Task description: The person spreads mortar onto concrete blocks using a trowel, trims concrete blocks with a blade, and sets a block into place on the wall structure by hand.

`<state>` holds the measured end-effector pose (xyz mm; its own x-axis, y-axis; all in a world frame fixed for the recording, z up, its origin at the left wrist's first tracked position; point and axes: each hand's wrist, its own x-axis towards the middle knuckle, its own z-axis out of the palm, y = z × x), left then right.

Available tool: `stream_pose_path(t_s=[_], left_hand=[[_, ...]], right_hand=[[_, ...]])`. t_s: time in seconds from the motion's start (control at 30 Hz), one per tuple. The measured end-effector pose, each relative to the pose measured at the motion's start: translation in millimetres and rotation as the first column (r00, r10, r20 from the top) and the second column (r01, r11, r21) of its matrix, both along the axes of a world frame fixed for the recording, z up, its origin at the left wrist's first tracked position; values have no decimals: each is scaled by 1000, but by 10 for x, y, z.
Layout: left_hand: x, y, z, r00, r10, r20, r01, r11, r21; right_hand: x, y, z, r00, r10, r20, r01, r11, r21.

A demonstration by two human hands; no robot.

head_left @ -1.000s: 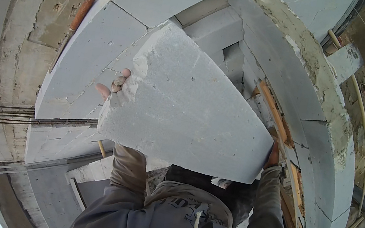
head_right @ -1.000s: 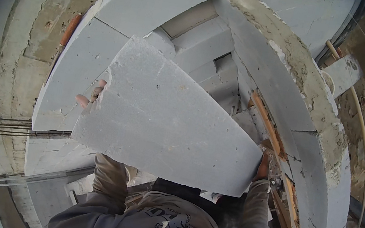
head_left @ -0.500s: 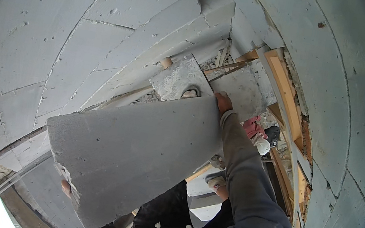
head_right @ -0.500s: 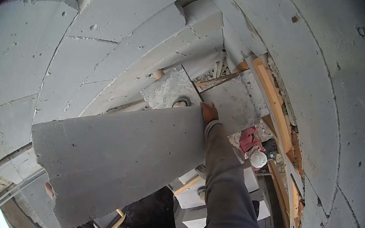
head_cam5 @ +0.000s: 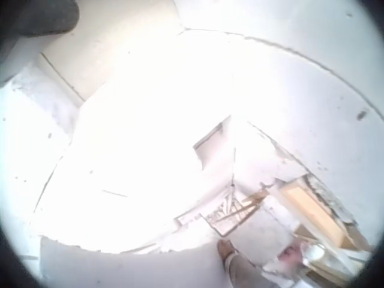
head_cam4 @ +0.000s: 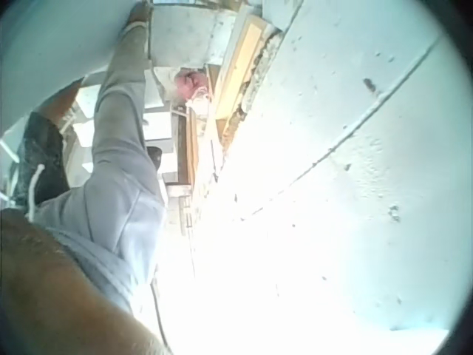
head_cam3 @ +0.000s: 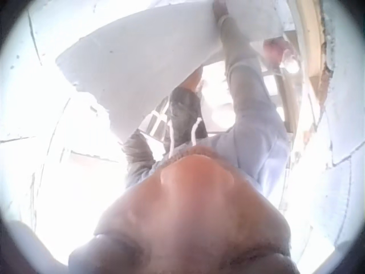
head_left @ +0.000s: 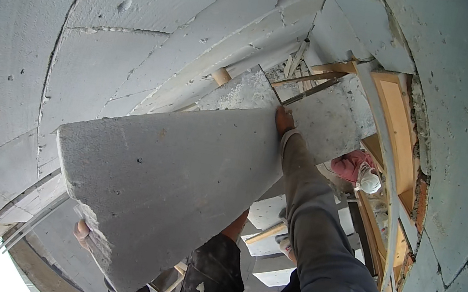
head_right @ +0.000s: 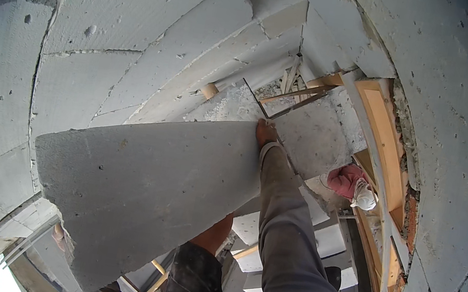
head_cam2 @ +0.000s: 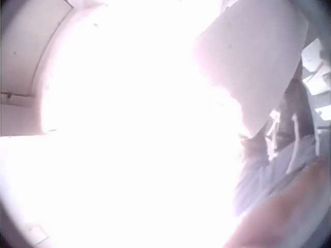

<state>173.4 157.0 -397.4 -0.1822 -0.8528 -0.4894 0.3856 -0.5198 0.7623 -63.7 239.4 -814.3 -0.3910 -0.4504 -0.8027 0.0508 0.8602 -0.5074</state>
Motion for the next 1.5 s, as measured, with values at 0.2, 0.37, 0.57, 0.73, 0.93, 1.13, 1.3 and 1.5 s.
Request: stream_pose_path(t_s=[0.2,0.37,0.57,0.73,0.93,1.13,1.3,1.5], left_hand=[[143,252,-2,995,0,98,-8,996,85],[-89,362,-35,996,-24,83,14,993,117],[-714,235,237,987,15,162,-25,998,60],[-639,68,591,981,-156,116,149,987,63],[-260,210,596,957,-282,68,283,959,-4],[-137,364,826,930,-362,64,360,932,33],[-254,237,639,895,-446,13,445,892,-77],[51,345,298,918,-391,-60,378,912,-160]], right_hand=[[12,256,-219,936,-301,183,294,954,66],[-72,624,-158,993,121,7,-121,990,70],[-96,471,-31,985,88,151,-71,991,-111],[128,346,1217,956,245,162,-188,933,-306],[-145,524,3107,939,341,32,-273,802,-532],[-371,-506,6206,809,101,-579,-583,266,-768],[-270,-1859,8551,532,-520,-668,-846,-345,-406],[1095,-3022,8900,63,132,-989,-987,-137,-81]])
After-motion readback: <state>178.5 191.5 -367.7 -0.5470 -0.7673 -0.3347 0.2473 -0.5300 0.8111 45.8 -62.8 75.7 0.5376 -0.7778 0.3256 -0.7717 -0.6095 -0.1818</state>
